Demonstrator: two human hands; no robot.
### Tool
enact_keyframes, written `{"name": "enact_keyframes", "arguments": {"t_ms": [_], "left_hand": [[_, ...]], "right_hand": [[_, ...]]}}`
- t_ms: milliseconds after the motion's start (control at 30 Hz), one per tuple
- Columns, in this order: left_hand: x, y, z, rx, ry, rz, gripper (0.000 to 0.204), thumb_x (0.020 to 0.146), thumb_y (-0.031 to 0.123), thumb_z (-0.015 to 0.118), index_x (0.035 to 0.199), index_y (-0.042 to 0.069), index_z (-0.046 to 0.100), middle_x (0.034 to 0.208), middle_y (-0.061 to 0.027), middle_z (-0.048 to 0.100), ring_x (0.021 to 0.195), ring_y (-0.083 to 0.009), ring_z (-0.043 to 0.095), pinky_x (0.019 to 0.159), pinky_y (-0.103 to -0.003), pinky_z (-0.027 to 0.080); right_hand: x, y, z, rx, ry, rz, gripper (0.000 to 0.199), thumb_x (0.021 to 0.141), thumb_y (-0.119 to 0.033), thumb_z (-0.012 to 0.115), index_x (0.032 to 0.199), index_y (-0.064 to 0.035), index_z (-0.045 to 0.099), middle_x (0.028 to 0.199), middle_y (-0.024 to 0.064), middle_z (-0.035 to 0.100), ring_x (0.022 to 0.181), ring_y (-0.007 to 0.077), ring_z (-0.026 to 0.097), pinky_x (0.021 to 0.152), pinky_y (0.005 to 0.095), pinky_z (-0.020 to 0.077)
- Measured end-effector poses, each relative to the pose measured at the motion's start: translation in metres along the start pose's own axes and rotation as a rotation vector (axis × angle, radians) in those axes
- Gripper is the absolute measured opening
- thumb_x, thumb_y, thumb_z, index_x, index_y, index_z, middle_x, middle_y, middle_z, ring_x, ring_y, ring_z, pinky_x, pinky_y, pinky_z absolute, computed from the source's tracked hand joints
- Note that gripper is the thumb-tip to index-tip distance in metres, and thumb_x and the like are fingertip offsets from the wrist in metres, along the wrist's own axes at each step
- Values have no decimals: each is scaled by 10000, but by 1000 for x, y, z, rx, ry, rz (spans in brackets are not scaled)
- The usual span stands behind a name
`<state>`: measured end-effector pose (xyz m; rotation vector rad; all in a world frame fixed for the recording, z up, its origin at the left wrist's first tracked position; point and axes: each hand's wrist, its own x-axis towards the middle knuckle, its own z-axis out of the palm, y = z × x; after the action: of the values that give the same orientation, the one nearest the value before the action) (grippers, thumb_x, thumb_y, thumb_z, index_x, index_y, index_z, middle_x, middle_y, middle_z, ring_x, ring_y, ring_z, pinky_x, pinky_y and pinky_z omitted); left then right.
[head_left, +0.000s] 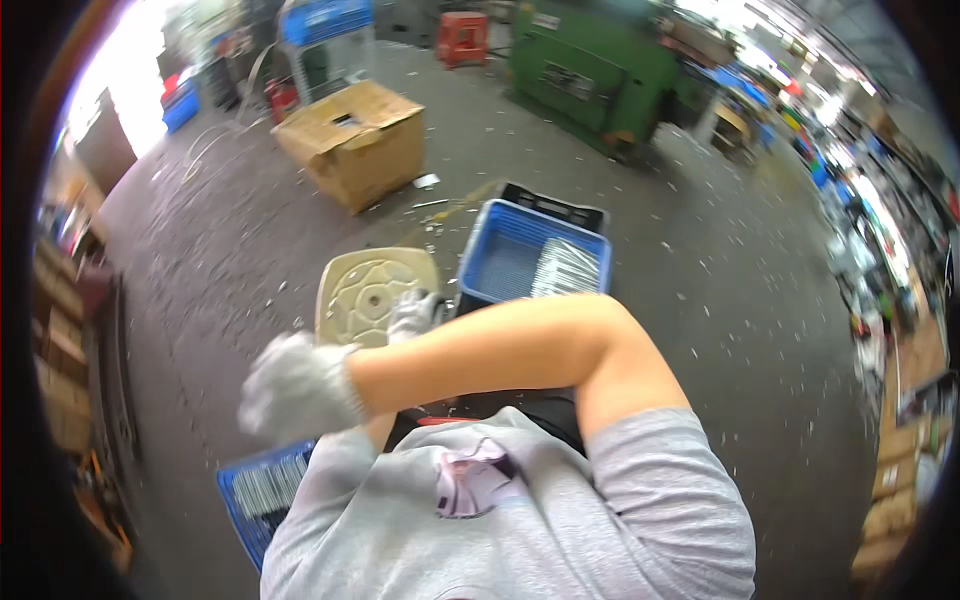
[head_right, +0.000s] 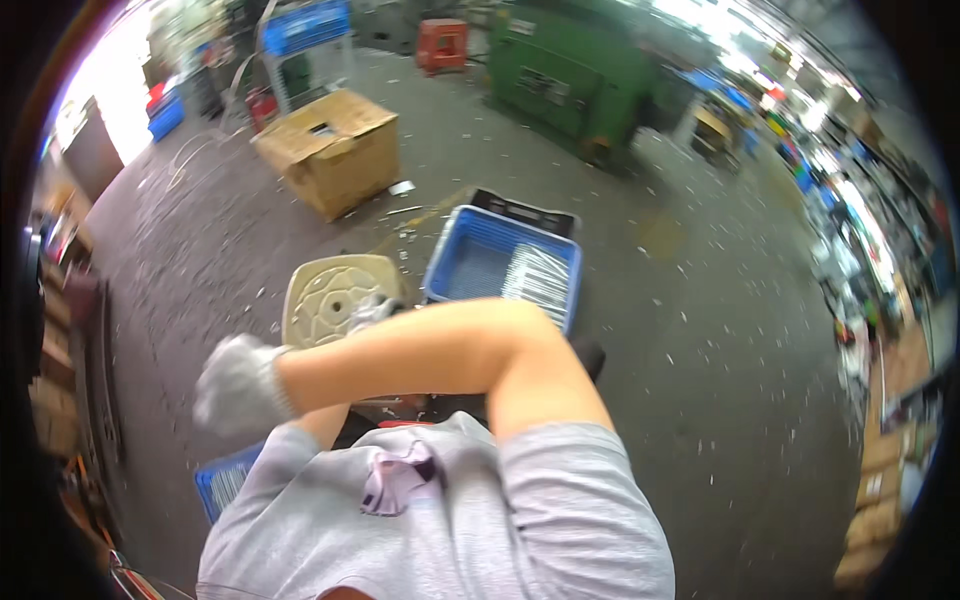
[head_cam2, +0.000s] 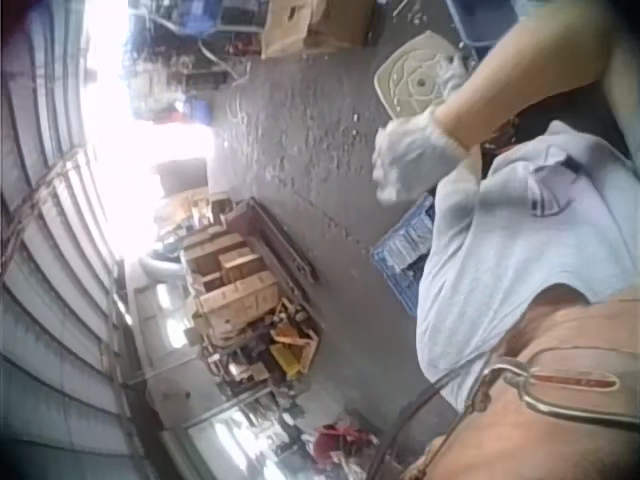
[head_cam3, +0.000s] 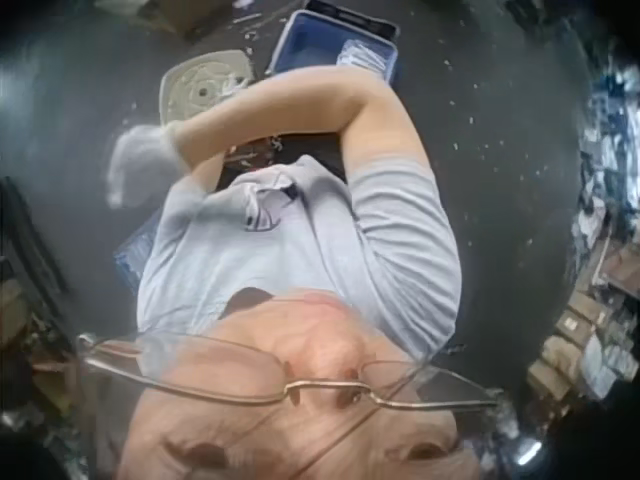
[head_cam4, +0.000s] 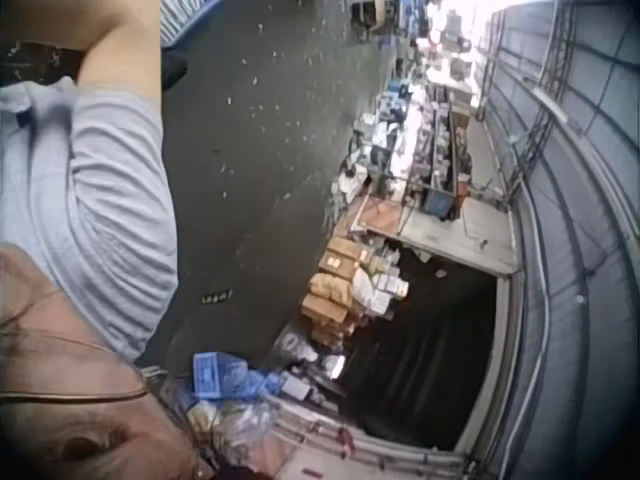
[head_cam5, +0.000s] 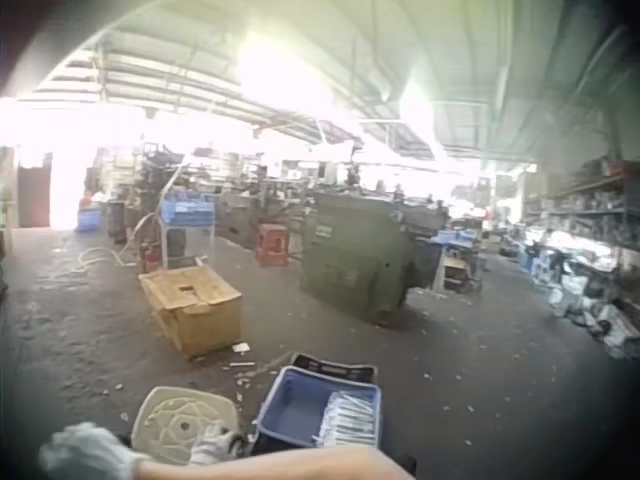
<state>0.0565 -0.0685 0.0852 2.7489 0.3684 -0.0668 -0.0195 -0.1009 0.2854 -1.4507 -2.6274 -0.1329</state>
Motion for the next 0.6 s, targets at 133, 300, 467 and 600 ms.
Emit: {"name": "enact_keyframes", "arguments": {"t_ms": [133, 300, 467, 600], "left_hand": [[-34, -6, -53, -494, -227, 276, 312, 894, 257, 573, 1171, 145, 665, 1176, -128, 622, 1059, -288, 586, 882, -407, 500], [-47, 19, -67, -723, -606, -27, 331, 963, 302, 504, 1201, 117, 641, 1146, -97, 645, 1034, -238, 609, 880, -362, 531], [-61, 34, -70, -890, -751, -342, 358, 999, 332, 466, 1225, 102, 621, 1149, -81, 645, 1038, -215, 609, 894, -344, 533], [-60, 34, -67, -973, -640, -250, 379, 979, 346, 481, 1247, 106, 599, 1228, -89, 589, 1113, -244, 556, 956, -381, 469]], "right_hand": [[49, -48, -30, -293, -82, -467, 152, 830, -91, 614, 714, -122, 707, 765, -28, 707, 610, 201, 619, 470, 329, 473], [123, -73, 25, -188, 313, -807, 143, 867, -217, 601, 924, -140, 706, 960, -35, 699, 783, 187, 645, 598, 372, 469], [164, -92, 64, 319, 1670, -1434, 263, 939, -278, 498, 1140, -125, 574, 1166, -10, 594, 1009, 188, 544, 835, 357, 359], [139, -54, 45, 988, 2987, -1883, 314, 969, -299, 460, 1224, -127, 527, 1241, -9, 555, 1101, 178, 508, 937, 340, 328]]}}
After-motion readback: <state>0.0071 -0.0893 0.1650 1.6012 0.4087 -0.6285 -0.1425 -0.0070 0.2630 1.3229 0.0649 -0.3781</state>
